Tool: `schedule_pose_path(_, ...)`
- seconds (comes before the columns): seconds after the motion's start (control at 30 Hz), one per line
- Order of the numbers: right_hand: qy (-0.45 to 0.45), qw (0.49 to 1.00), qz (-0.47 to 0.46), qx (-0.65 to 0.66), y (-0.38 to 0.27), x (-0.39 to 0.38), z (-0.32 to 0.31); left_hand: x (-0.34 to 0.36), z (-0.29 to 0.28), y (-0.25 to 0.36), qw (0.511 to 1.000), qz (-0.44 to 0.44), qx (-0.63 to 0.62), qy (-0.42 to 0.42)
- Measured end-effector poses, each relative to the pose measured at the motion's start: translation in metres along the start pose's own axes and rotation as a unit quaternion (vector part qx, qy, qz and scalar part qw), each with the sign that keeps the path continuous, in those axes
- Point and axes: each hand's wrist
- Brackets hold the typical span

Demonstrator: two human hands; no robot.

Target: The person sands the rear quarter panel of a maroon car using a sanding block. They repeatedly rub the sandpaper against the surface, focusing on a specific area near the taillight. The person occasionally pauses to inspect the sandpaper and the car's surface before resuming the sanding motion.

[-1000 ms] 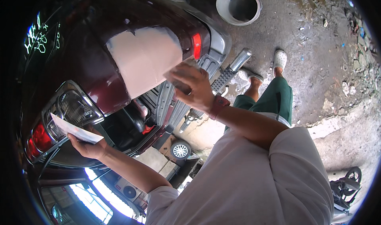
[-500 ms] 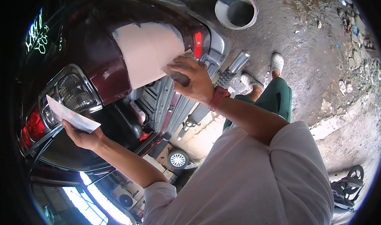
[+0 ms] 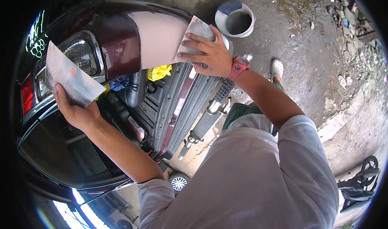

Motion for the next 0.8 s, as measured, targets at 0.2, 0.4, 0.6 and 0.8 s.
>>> schedule_pose_path(0.2,0.009,0.999,-0.032,-0.004,0.003,0.007,0.007,0.000,-0.001,-0.002,0.999,0.025,-0.002,-0.035)
schedule_pose_path(0.4,-0.007,0.999,-0.045,0.003,0.010,0.003,0.015,0.000,0.001,-0.001,0.999,0.027,-0.006,-0.037)
schedule_pose_path(0.6,-0.071,0.997,-0.022,-0.008,0.034,-0.004,0.002,0.001,-0.002,-0.002,1.000,0.009,0.000,-0.005)
schedule_pose_path(0.8,0.085,0.886,0.356,0.284,0.054,0.008,0.010,0.004,-0.004,-0.001,1.000,-0.006,0.012,-0.001)
Point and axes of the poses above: each hand's wrist, its own x-axis towards the middle knuckle, its own z-axis out of the palm, y = z × x, and after that the axes turned 12 degrees about y, right-handed
